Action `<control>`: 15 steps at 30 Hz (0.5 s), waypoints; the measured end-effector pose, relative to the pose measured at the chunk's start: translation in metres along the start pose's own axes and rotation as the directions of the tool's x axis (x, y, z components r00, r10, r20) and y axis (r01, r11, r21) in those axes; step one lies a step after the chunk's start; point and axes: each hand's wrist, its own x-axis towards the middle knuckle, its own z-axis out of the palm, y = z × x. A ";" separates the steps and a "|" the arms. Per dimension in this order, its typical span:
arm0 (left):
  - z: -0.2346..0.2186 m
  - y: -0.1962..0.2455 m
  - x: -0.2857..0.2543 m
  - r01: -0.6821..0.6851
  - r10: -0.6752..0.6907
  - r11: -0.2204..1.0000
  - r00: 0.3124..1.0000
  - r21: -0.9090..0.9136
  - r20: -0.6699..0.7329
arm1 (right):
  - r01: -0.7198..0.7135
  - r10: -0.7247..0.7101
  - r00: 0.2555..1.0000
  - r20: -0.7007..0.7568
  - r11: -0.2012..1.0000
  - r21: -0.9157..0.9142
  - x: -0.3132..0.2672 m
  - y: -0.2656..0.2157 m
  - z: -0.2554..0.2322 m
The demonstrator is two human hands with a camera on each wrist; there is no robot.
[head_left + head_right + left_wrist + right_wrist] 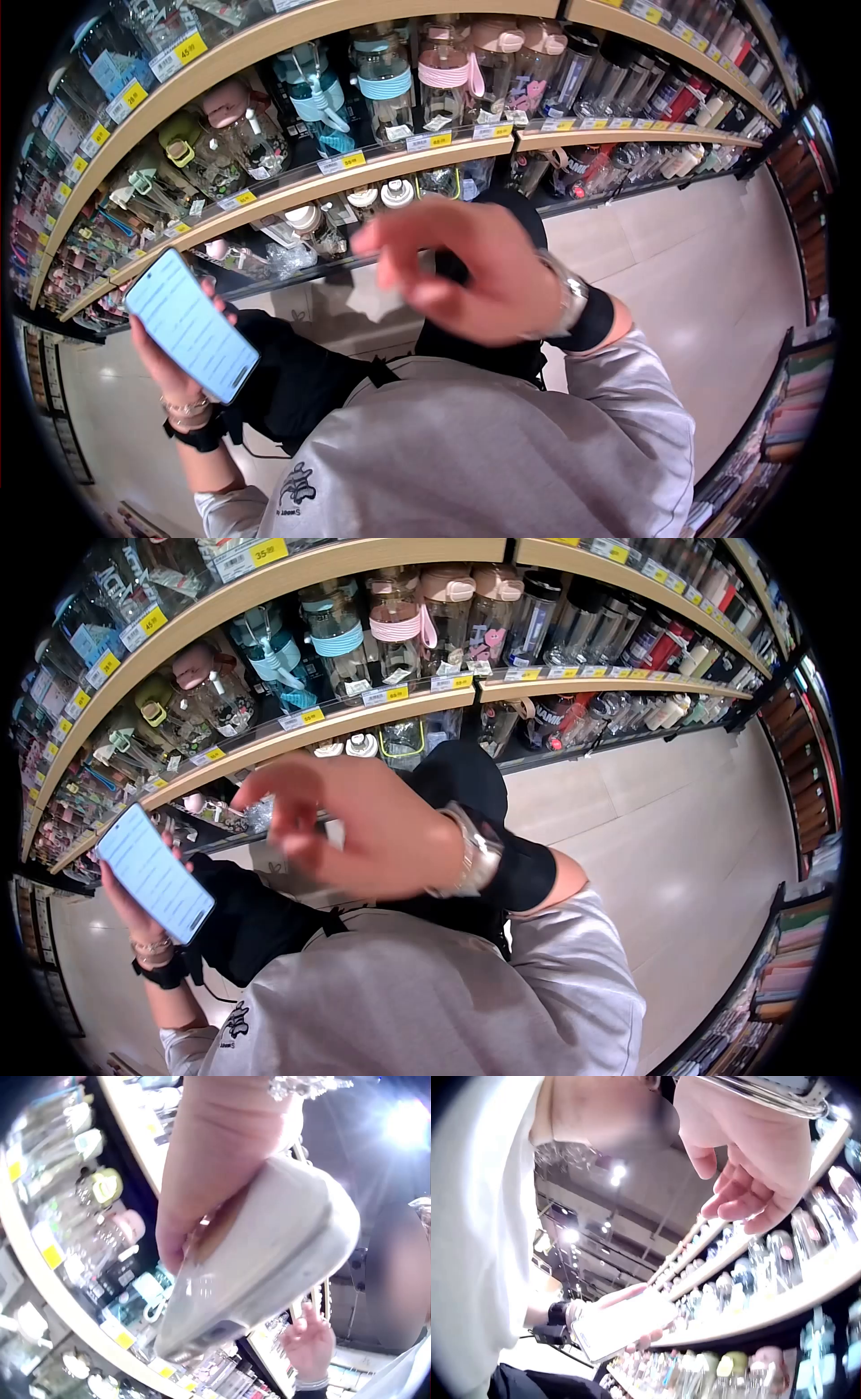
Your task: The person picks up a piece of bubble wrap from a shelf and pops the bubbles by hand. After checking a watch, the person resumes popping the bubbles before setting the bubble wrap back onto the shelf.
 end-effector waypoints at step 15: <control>0.030 -0.041 -0.084 0.344 -0.365 0.639 0.923 0.688 -0.122 | 0.563 -0.651 0.753 0.096 0.562 -0.606 -0.071 -0.150 -0.067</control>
